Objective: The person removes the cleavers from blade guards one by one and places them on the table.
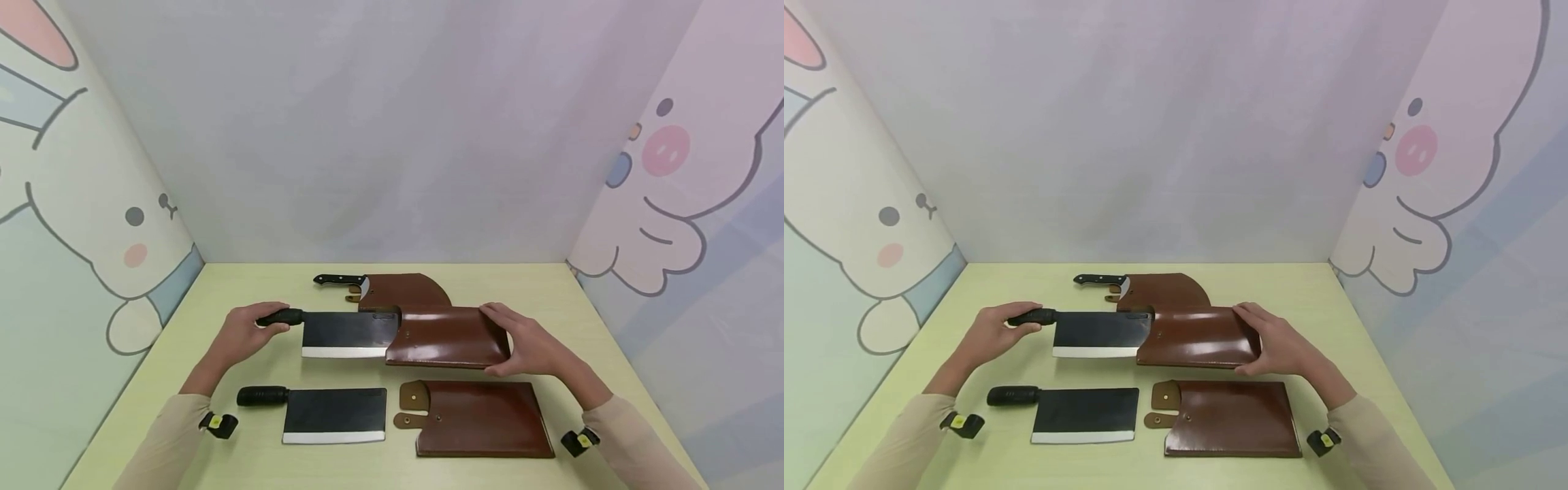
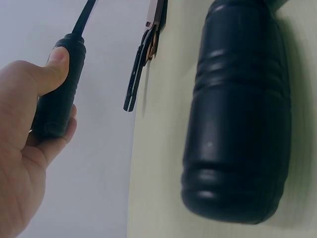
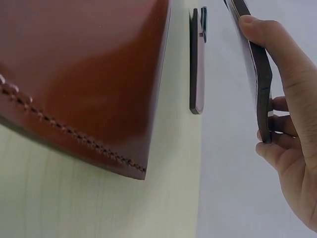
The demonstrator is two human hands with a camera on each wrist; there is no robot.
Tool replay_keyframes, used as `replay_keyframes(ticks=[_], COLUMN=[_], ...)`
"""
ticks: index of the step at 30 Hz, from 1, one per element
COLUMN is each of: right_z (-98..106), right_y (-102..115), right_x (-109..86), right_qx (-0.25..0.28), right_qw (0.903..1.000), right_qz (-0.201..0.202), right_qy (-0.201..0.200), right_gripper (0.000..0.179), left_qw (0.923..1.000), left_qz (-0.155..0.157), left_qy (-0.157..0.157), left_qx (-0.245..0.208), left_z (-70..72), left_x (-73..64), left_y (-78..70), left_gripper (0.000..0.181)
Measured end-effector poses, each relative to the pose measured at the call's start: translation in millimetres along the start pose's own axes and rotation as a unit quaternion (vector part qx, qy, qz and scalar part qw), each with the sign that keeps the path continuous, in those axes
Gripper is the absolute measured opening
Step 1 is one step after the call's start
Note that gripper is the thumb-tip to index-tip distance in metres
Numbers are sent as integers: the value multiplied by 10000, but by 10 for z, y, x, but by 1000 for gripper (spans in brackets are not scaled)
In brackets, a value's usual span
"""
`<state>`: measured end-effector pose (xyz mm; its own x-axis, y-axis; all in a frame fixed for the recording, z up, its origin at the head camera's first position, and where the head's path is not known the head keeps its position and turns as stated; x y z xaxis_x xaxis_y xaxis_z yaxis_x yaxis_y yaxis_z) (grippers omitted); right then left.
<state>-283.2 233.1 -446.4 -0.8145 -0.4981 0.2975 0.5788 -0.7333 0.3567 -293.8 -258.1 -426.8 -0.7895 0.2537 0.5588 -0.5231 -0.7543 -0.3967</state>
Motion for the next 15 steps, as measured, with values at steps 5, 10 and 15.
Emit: replay_keyframes(ticks=[5,10,15], right_z=[26,45,68], right_y=[-4,-25,-89], right_x=[-17,-29,-46], right_qx=[-12,-11,-46], right_qw=[10000,10000,10000], right_qz=[49,58,-20], right_qy=[-7,9,41], right_gripper=[114,114,115], left_qw=[10000,10000,10000], left_qz=[-17,-17,-23], left_qy=[1,48,80], left_qx=[43,56,30], left_z=[43,56,70], left_x=[-16,-46,-87], left_y=[38,87,144], left_gripper=[40,38,38])
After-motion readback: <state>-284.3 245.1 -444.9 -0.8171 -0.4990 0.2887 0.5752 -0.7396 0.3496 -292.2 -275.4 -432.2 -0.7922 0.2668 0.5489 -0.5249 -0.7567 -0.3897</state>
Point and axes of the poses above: each hand's wrist, its own x-axis towards the middle knuckle, its own z-axis out of the back of the hand, y = z × x, the point moved 9 cm from there along x, towards the middle knuckle, and after that the axes turned 8 degrees about -y, right-handed, at the moved point
